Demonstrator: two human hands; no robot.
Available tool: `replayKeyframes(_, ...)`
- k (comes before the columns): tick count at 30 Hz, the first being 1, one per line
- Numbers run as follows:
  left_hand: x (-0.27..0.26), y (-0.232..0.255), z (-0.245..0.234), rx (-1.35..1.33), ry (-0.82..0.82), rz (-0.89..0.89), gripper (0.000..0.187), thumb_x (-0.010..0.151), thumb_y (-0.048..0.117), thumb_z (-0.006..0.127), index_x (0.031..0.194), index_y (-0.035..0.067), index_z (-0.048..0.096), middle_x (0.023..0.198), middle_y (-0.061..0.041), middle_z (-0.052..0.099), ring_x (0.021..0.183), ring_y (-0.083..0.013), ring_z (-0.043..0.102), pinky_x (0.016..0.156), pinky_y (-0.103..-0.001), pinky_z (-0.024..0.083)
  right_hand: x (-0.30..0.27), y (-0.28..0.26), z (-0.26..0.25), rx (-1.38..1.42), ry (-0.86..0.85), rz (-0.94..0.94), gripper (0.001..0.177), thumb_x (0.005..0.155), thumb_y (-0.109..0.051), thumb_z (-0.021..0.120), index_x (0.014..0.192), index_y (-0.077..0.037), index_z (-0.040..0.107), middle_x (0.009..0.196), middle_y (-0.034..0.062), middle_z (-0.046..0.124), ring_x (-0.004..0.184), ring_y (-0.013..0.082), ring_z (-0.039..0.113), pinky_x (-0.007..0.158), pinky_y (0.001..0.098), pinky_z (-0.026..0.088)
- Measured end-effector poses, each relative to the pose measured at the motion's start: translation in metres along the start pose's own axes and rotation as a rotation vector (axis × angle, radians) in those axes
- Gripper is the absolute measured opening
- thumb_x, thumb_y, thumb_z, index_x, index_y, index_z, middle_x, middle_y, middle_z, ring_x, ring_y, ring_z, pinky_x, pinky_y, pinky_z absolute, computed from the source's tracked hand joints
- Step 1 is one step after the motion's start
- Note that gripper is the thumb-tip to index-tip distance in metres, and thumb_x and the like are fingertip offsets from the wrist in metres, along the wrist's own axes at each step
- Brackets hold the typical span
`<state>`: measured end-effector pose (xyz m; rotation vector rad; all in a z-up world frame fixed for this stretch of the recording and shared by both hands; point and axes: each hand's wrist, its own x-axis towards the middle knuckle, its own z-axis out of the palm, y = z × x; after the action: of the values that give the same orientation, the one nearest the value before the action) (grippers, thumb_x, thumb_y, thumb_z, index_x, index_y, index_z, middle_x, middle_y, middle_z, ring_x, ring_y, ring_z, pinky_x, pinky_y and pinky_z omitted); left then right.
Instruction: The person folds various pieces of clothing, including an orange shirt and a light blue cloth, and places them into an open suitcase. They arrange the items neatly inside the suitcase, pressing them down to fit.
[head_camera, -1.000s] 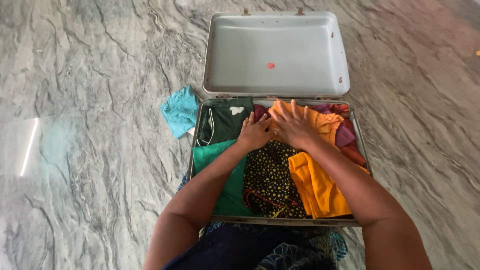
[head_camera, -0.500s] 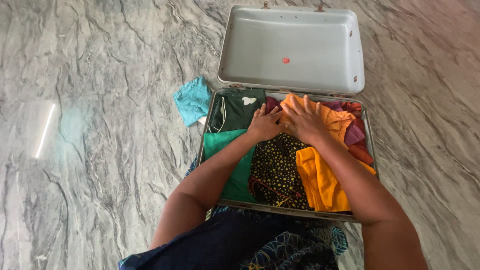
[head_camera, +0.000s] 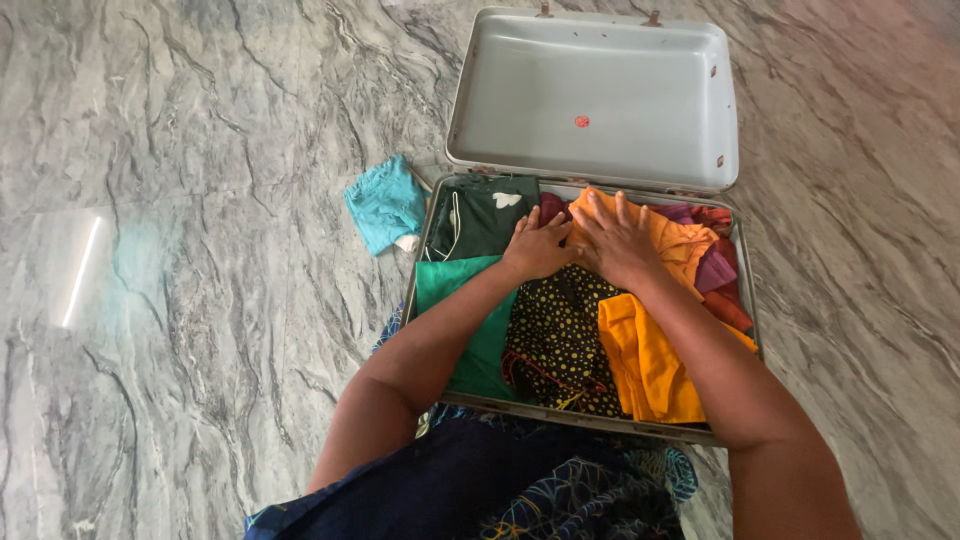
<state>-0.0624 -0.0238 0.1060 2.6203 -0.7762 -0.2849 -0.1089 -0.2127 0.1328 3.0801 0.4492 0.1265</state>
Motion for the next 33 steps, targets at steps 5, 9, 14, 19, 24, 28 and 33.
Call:
replayKeyframes(5,0.002,-0.003,-0.002,0.020,-0.003,0.023,0.075,0.094,0.066,0.046,0.155,0.022,0.044,0.167,-0.006,0.032,0.155,-0.0475,0.013,0.125,-0.055,0.012,0.000,-0.004,-0.003,-0.002,0.019,-0.001,0.071,0.098,-0.054,0.050,0.160,-0.029,0.030,0.171,0.0061,0.016,0.153,0.0479,0.015,0.113,0.0762,0.018)
replayKeyframes(9,0.003,-0.003,-0.008,0.041,-0.003,0.029,0.077,0.093,0.067,0.047,0.153,0.021,0.045,0.166,-0.007,0.033,0.154,-0.0491,0.014,0.124,-0.056,0.012,-0.002,-0.006,-0.009,0.013,0.027,-0.003,0.069,0.097,-0.054,0.050,0.159,-0.028,0.033,0.171,0.0071,0.018,0.153,0.0477,0.017,0.113,0.0765,0.019)
replayKeyframes(14,0.006,-0.001,-0.014,0.023,-0.005,0.024,0.078,0.091,0.069,0.049,0.152,0.019,0.049,0.165,-0.008,0.034,0.154,-0.0483,0.014,0.125,-0.054,0.012,-0.001,-0.003,-0.014,0.034,0.047,-0.012,0.068,0.097,-0.055,0.050,0.157,-0.026,0.036,0.169,0.0085,0.020,0.151,0.0489,0.018,0.113,0.0764,0.017)
replayKeyframes(19,0.021,-0.001,-0.013,-0.010,0.060,0.089,0.083,0.090,0.070,0.051,0.154,0.018,0.045,0.165,-0.008,0.035,0.154,-0.0483,0.015,0.125,-0.054,0.012,-0.001,0.008,-0.028,-0.012,0.087,0.005,0.068,0.098,-0.058,0.050,0.156,-0.025,0.038,0.169,0.0091,0.023,0.152,0.0486,0.019,0.114,0.0755,0.019)
replayKeyframes(24,0.042,0.004,-0.015,0.005,0.006,0.117,0.084,0.087,0.067,0.054,0.155,0.019,0.043,0.165,-0.008,0.034,0.151,-0.0543,0.015,0.124,-0.058,0.010,0.005,0.016,-0.042,-0.008,0.036,0.025,0.072,0.095,-0.060,0.049,0.157,-0.027,0.036,0.168,0.0090,0.020,0.151,0.0491,0.017,0.112,0.0762,0.019)
replayKeyframes(28,0.055,-0.002,-0.011,0.005,-0.073,0.095,0.078,0.089,0.063,0.050,0.155,0.023,0.044,0.166,-0.006,0.033,0.151,-0.0572,0.014,0.125,-0.061,0.009,0.013,0.015,-0.037,-0.004,-0.038,0.043,0.072,0.095,-0.064,0.046,0.157,-0.029,0.033,0.170,0.0073,0.017,0.152,0.0488,0.015,0.112,0.0755,0.019)
replayKeyframes(33,0.074,-0.021,-0.003,0.017,-0.180,0.078,0.081,0.093,0.069,0.043,0.158,0.021,0.037,0.169,-0.007,0.026,0.150,-0.0586,0.010,0.123,-0.063,0.006,0.039,0.020,-0.022,0.018,-0.156,0.064,0.073,0.096,-0.068,0.041,0.159,-0.034,0.027,0.170,0.0047,0.010,0.152,0.0472,0.009,0.114,0.0757,0.015)
